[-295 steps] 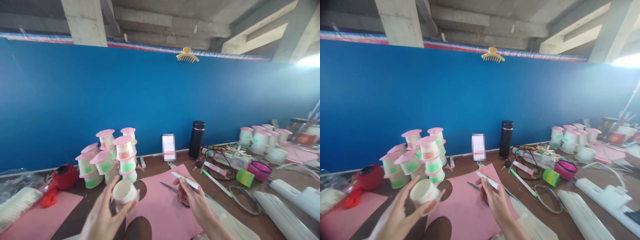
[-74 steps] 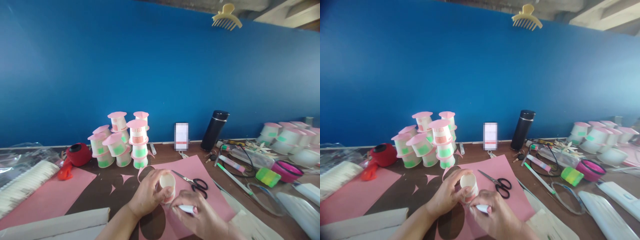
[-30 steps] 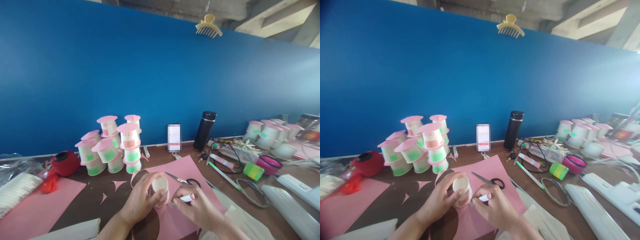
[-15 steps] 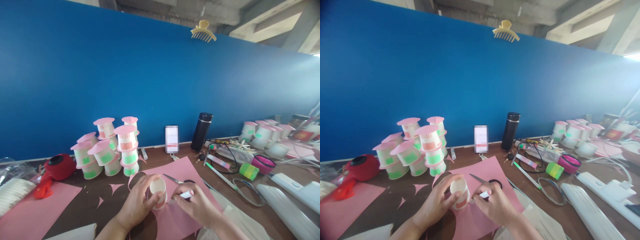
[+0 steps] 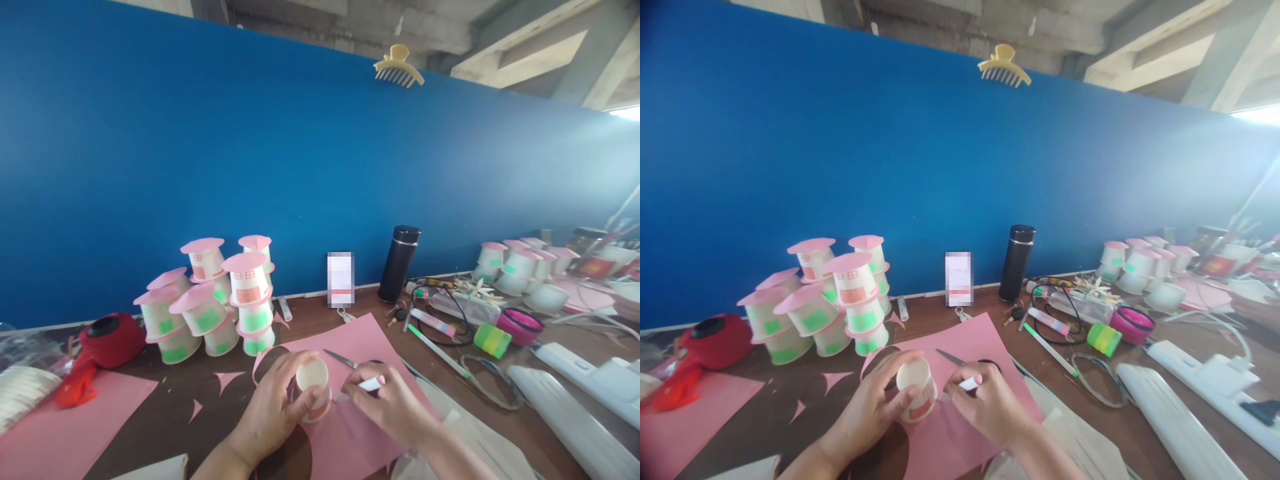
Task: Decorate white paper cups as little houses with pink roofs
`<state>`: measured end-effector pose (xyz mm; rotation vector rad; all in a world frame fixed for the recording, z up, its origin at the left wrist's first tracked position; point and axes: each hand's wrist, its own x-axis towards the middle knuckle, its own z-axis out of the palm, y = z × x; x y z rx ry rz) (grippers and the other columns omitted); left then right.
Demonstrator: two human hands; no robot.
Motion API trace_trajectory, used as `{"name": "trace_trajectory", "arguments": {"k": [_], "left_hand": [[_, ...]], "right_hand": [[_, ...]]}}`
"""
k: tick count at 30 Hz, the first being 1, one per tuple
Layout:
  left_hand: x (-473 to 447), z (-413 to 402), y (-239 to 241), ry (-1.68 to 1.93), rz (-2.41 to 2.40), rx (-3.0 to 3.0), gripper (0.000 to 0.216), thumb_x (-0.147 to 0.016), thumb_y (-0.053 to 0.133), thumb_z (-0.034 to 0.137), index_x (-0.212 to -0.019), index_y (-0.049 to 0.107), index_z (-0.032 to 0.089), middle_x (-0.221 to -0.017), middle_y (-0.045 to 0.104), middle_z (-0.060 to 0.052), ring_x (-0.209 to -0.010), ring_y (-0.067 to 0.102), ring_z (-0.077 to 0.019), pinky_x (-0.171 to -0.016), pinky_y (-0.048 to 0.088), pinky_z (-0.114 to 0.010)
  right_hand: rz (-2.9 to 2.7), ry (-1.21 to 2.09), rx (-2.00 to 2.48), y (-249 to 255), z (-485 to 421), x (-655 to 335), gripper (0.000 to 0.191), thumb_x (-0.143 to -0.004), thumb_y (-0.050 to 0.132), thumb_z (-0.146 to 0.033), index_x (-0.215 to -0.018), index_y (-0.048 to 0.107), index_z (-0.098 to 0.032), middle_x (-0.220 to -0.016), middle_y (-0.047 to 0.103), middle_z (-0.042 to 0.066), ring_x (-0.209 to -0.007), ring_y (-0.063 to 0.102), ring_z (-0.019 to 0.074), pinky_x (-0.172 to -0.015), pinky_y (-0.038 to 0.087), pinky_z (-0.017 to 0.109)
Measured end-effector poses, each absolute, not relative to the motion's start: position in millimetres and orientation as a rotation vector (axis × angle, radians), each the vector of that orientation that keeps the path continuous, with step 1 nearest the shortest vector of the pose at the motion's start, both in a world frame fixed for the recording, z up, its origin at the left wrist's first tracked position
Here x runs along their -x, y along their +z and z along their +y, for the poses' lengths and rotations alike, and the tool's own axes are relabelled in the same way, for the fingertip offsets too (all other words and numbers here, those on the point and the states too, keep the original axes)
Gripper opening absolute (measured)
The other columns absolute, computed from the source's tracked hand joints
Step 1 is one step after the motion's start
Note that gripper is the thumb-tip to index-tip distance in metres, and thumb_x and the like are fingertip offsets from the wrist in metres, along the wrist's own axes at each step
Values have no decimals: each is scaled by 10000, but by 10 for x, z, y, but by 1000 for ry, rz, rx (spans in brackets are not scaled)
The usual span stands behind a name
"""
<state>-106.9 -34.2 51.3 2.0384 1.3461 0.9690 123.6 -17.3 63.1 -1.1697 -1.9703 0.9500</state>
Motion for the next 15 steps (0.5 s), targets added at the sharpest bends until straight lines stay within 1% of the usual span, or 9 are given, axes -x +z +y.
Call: {"name": "trace_trajectory", "arguments": {"k": [7,15], "left_hand": [[1067,-339,517,966,1348,-2040,453,-868,559,477,-1267,532,264,-1242,617,-65,-1164,544,-244,-1008,420,-380],[1073,-340,507,972,1332,-2043,435,-870,559,464,-1257,534,266,-1229,618,-73,-1158,547,-245,-1011,419,-385]], "right_hand": [[-1968,914,1185,615,-145,-1235,190,-844,578,-202,-732,732,-216,-727,726,-2,-723,652,169,-687,457,235],[-1961,928,1166,613,-135,-1242,184,-850,578,-195,-764,739,-221,-770,739,4,-756,665,174,-724,461,244]]}}
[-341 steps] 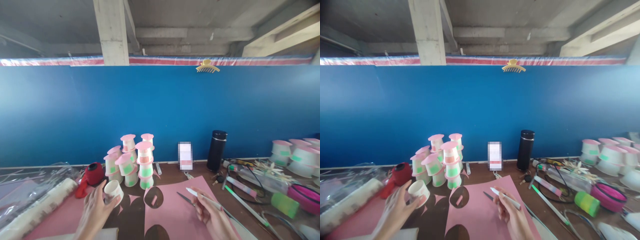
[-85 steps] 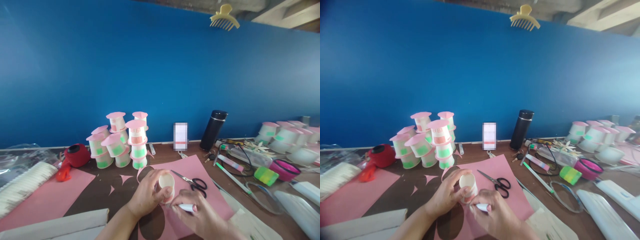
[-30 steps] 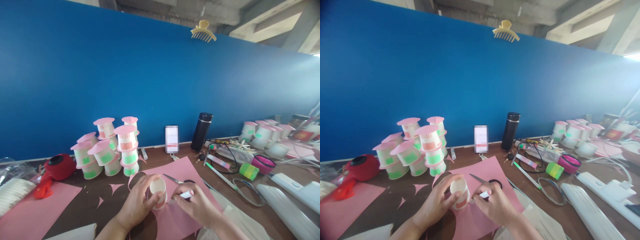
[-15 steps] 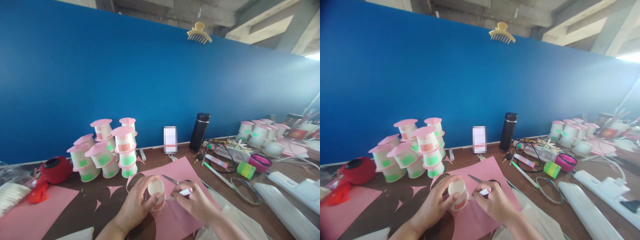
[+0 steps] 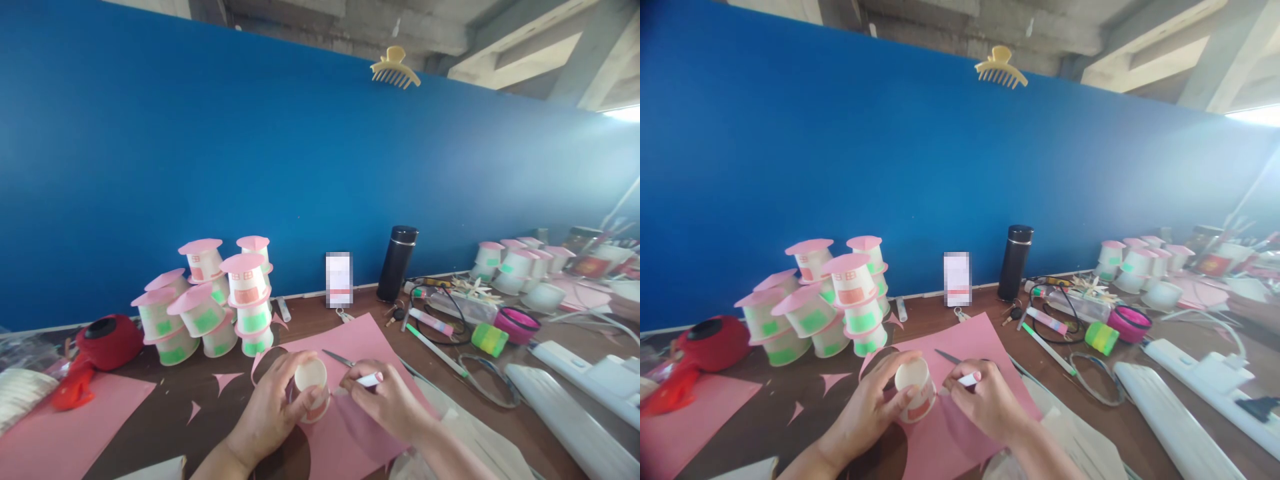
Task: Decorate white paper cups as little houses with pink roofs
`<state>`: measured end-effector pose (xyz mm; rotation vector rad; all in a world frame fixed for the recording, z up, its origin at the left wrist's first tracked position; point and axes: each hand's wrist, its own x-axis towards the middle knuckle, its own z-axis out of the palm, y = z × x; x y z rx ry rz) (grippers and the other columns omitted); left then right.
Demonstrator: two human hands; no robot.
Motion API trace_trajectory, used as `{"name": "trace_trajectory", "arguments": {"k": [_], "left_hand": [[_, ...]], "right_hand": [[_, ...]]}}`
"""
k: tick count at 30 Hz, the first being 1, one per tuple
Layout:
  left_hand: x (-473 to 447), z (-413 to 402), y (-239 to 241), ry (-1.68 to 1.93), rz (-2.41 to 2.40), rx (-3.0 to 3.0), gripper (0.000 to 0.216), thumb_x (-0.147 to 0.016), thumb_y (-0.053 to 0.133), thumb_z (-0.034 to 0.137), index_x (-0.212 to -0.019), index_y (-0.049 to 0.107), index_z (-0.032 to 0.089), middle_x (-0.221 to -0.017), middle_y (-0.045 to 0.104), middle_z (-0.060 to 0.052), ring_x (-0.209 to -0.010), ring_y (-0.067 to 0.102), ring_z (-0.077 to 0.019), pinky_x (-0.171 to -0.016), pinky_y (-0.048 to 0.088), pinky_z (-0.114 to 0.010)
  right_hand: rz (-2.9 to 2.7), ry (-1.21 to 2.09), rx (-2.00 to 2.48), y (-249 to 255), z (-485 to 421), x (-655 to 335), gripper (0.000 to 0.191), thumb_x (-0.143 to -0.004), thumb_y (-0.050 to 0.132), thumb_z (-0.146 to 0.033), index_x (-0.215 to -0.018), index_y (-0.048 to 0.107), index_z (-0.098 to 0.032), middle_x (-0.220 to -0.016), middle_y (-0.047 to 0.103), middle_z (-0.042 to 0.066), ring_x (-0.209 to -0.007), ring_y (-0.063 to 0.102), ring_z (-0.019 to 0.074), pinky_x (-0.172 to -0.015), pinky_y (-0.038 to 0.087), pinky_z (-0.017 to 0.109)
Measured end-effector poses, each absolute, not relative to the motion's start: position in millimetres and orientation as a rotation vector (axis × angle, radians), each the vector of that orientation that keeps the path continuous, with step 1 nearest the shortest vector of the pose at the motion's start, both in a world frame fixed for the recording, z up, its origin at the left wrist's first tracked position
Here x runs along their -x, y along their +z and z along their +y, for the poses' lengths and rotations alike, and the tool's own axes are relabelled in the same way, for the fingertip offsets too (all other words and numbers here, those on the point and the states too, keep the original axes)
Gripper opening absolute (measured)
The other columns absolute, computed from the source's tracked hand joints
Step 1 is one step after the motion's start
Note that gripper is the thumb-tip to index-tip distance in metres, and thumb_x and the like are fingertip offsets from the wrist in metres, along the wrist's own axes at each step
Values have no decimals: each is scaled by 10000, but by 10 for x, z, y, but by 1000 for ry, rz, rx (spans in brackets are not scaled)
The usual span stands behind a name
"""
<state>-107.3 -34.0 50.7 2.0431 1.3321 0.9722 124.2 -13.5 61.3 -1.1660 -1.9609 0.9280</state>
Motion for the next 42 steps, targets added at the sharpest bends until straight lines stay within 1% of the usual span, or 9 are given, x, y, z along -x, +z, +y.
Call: {"name": "trace_trajectory", "arguments": {"k": [6,13,19,25,33,42], "left_hand": [[1077,-328,509,965,1332,-2042,432,-868,561,470,-1247,540,263,-1208,621,-79,-1162,545,-249,-1014,418,-389],[1077,-340,507,975,1321,-2029,435,-873,558,459,-1263,527,270,-1232,612,-82,-1156,546,-250,-1010,420,-396],[1076,-346,492,992,1313,-2052,429,-866,571,446,-1254,533,266,-1218,616,-85,-1151,557,-249,-1004,434,-387],[1079,-346,479,1011,1332,-2051,430,-857,582,441,-1249,547,267,-1242,617,-93,-1165,560,-263,-1008,442,-401],[1080,-341,470,1013,1323,-2056,435,-862,576,440,-1256,544,259,-1258,610,-101,-1174,555,-261,-1012,439,-399],[1074,-355,504,1011,1319,-2064,431,-870,566,439,-1264,540,265,-1256,613,-89,-1152,571,-250,-983,460,-371]], "right_hand": [[-1930,964,1160,583,-129,-1252,173,-861,579,-218,-775,729,-217,-802,740,13,-775,671,178,-728,476,256],[-1900,984,1185,583,-105,-1243,160,-856,588,-236,-776,725,-224,-815,744,9,-795,677,183,-738,480,258],[-1889,972,1179,575,-87,-1229,176,-856,576,-243,-775,727,-207,-798,734,19,-762,666,184,-720,484,262],[-1869,965,1193,521,-67,-1216,205,-862,566,-271,-772,735,-199,-761,724,21,-714,648,181,-663,474,255],[-1844,984,1174,514,-55,-1189,176,-857,590,-272,-803,745,-210,-819,754,19,-796,683,197,-745,487,259],[-1808,962,1190,492,-18,-1137,175,-850,607,-299,-791,753,-224,-821,763,11,-806,690,199,-767,487,267]]}}
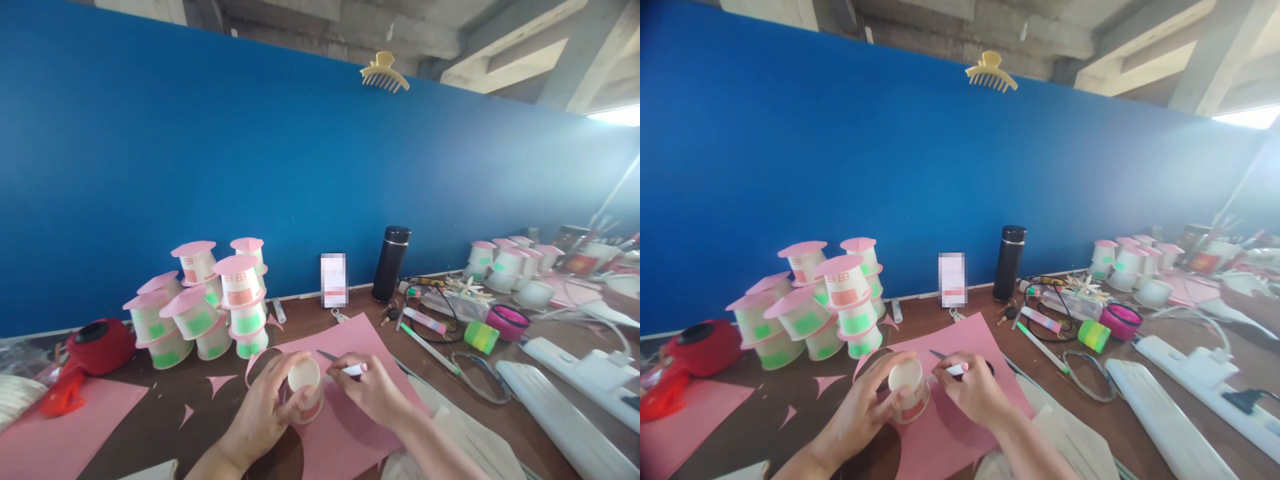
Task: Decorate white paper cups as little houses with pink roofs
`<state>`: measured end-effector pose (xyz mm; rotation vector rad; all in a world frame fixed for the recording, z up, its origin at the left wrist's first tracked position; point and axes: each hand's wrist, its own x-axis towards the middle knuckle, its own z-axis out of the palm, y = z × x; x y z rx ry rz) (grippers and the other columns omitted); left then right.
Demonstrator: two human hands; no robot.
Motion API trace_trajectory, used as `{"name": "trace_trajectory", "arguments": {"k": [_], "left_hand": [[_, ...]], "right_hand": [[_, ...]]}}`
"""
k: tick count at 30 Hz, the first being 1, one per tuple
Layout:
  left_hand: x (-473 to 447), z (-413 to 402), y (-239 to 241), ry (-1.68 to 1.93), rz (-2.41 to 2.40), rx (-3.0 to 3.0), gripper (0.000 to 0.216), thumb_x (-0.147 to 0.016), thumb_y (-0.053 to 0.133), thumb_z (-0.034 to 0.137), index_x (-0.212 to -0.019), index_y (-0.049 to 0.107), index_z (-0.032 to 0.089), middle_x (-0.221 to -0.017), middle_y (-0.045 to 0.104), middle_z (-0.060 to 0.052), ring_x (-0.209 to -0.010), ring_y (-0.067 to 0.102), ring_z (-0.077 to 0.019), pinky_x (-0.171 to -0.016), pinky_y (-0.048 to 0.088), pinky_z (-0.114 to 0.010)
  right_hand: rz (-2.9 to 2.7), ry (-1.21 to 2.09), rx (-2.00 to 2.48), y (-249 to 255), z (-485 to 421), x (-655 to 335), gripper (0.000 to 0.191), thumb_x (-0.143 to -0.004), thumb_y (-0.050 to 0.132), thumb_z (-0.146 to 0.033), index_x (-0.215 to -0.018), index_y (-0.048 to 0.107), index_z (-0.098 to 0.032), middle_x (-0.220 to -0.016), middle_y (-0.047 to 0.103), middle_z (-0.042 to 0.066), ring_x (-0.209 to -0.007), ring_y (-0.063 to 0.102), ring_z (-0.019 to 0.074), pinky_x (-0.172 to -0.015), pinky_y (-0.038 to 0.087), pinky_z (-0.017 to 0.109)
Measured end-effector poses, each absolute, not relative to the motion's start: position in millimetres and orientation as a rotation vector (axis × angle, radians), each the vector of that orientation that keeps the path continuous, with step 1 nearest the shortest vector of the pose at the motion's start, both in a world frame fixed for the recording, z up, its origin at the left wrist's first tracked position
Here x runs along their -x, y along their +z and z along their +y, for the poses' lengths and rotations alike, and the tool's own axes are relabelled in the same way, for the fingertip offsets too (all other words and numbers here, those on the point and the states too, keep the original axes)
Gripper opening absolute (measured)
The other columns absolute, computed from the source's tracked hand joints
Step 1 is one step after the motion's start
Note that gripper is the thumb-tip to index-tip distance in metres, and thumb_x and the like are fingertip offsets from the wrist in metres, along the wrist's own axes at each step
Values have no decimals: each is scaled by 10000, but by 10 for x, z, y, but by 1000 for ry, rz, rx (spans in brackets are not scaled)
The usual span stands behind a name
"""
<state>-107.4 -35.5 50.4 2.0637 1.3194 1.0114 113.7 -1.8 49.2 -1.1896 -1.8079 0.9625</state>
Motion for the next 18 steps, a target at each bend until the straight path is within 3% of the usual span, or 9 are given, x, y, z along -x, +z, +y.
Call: {"name": "trace_trajectory", "arguments": {"k": [18], "left_hand": [[1083,-340,492,1015,1350,-2143,434,-871,571,421,-1278,548,269,-1313,574,-96,-1221,525,-248,-1041,425,-389]], "right_hand": [[-1777,1061,1250,496,55,-1078,243,-840,596,-363,-772,751,-188,-765,733,23,-728,646,185,-676,463,258]]}}
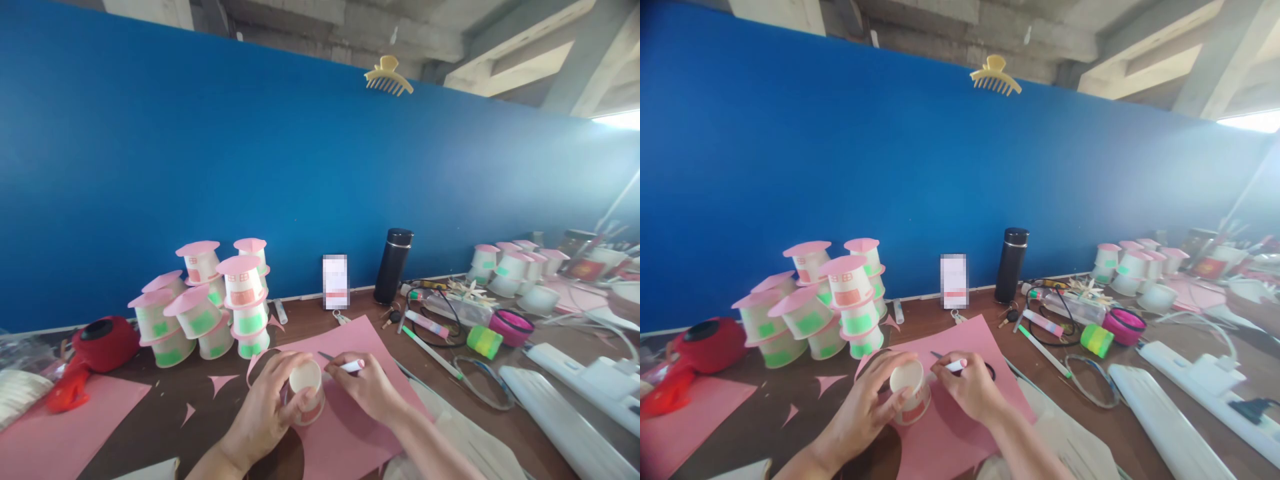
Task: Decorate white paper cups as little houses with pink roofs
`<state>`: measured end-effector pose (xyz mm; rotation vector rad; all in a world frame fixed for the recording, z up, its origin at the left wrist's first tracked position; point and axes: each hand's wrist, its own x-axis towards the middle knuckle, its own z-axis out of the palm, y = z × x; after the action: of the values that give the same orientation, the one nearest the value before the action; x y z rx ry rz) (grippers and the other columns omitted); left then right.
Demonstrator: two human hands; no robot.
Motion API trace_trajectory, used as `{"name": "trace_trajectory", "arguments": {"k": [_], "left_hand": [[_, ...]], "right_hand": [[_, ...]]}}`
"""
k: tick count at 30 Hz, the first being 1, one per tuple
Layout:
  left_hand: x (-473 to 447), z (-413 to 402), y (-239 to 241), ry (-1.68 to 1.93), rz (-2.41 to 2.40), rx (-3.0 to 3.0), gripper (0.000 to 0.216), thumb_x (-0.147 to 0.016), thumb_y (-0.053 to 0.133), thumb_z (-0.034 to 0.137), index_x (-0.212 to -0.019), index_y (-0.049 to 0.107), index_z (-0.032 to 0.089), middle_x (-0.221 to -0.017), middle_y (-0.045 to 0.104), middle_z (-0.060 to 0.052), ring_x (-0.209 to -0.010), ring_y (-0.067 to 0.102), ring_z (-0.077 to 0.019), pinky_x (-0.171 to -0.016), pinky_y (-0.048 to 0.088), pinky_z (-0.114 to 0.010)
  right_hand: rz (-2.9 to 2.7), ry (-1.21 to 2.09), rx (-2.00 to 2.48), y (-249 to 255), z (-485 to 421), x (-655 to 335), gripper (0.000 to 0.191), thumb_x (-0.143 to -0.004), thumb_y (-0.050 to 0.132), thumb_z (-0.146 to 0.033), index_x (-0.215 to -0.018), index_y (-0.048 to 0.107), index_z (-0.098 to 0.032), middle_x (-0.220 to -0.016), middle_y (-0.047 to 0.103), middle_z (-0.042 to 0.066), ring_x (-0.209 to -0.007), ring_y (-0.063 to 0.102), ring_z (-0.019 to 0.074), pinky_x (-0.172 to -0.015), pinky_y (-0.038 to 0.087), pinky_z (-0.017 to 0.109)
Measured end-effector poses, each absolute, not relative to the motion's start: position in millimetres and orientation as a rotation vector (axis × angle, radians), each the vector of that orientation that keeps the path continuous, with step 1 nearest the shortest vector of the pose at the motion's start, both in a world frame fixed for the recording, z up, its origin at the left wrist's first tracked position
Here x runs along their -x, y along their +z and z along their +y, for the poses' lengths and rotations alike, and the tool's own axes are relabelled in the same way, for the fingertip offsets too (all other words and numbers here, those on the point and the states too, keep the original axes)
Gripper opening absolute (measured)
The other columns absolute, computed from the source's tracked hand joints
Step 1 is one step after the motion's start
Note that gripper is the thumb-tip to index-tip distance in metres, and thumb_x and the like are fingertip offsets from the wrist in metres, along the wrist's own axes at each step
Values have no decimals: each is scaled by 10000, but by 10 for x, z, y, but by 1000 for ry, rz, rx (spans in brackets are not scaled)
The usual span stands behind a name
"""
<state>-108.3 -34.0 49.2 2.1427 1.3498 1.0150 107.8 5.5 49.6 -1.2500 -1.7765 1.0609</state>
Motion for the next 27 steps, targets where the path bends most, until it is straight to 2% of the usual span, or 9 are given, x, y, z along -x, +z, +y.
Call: {"name": "trace_trajectory", "arguments": {"k": [6,14,20,27], "left_hand": [[1077,-348,471,1047,1332,-2148,436,-870,564,430,-1274,554,266,-1316,569,-115,-1220,527,-270,-1034,433,-423],[1077,-358,502,1044,1355,-2131,429,-866,574,440,-1265,564,282,-1266,606,-73,-1187,548,-240,-1010,454,-377],[1059,-364,539,1040,1330,-2133,425,-873,559,455,-1256,565,269,-1243,609,-84,-1174,541,-246,-1008,440,-392],[1065,-358,526,1030,1327,-2128,422,-874,558,460,-1252,558,273,-1243,604,-71,-1175,526,-239,-1015,418,-392]], "right_hand": [[-1736,1077,1300,445,105,-1070,262,-818,616,-404,-761,745,-183,-673,676,2,-602,557,144,-567,397,248],[-1671,1112,1373,481,149,-1039,273,-774,639,-428,-749,747,-178,-635,646,1,-559,517,135,-545,382,254],[-1671,1163,1378,524,162,-1040,280,-770,650,-443,-711,724,-180,-524,554,-32,-481,441,109,-494,330,244],[-1692,1229,1350,596,174,-1046,280,-774,656,-436,-694,722,-175,-526,575,-25,-464,442,101,-463,321,234]]}}
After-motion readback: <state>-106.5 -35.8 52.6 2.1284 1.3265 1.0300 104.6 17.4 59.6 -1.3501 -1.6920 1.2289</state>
